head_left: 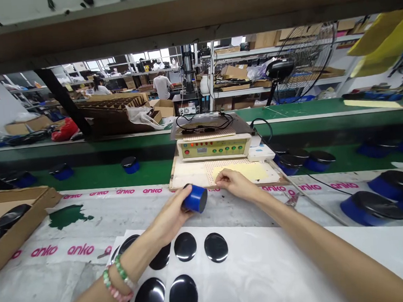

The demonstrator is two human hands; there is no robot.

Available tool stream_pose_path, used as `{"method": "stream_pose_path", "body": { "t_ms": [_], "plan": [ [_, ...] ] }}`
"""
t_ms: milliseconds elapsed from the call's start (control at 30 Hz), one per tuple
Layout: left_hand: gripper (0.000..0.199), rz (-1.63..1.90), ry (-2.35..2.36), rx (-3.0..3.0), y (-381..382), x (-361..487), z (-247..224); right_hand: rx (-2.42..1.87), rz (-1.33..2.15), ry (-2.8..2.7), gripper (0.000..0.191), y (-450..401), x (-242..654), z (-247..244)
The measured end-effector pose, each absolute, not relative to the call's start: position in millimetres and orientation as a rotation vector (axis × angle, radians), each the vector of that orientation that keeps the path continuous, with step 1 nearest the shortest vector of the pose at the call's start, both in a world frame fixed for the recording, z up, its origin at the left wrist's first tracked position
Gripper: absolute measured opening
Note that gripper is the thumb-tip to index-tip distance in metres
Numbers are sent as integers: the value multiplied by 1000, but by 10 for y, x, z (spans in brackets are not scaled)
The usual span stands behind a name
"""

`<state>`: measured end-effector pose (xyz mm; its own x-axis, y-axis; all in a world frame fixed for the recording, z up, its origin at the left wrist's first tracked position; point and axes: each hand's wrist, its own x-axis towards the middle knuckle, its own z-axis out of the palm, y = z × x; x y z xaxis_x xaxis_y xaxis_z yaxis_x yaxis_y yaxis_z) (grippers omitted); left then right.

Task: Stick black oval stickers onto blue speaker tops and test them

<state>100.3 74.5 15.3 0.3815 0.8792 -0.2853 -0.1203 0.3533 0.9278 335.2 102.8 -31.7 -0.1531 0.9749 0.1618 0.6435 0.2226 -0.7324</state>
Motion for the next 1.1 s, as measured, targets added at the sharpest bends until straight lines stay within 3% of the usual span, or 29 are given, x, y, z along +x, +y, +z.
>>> {"method": "stream_pose_path", "body": {
  "t_ms": [267,533,700,833,967,1100],
  "plan": [
    [22,856,919,440,518,870,306,-1430,805,-1775,24,1016,3363,-227],
    [27,847,816,312,285,886,466,-1096,802,-1772,23,389,2875,473],
    [27,825,736,390,183,924,513,-1036,773,-1702,9,66,2564,558],
    [27,829,715,482,135,856,557,-1054,874,-1594,29,39,2533,509],
    [30,857,733,625,59,750,666,-959,1035,-1653,32,53,2384,573],
    [34,969,896,867,150,456,848,-986,947,-1624,38,129,2190,669]
  ]
}}
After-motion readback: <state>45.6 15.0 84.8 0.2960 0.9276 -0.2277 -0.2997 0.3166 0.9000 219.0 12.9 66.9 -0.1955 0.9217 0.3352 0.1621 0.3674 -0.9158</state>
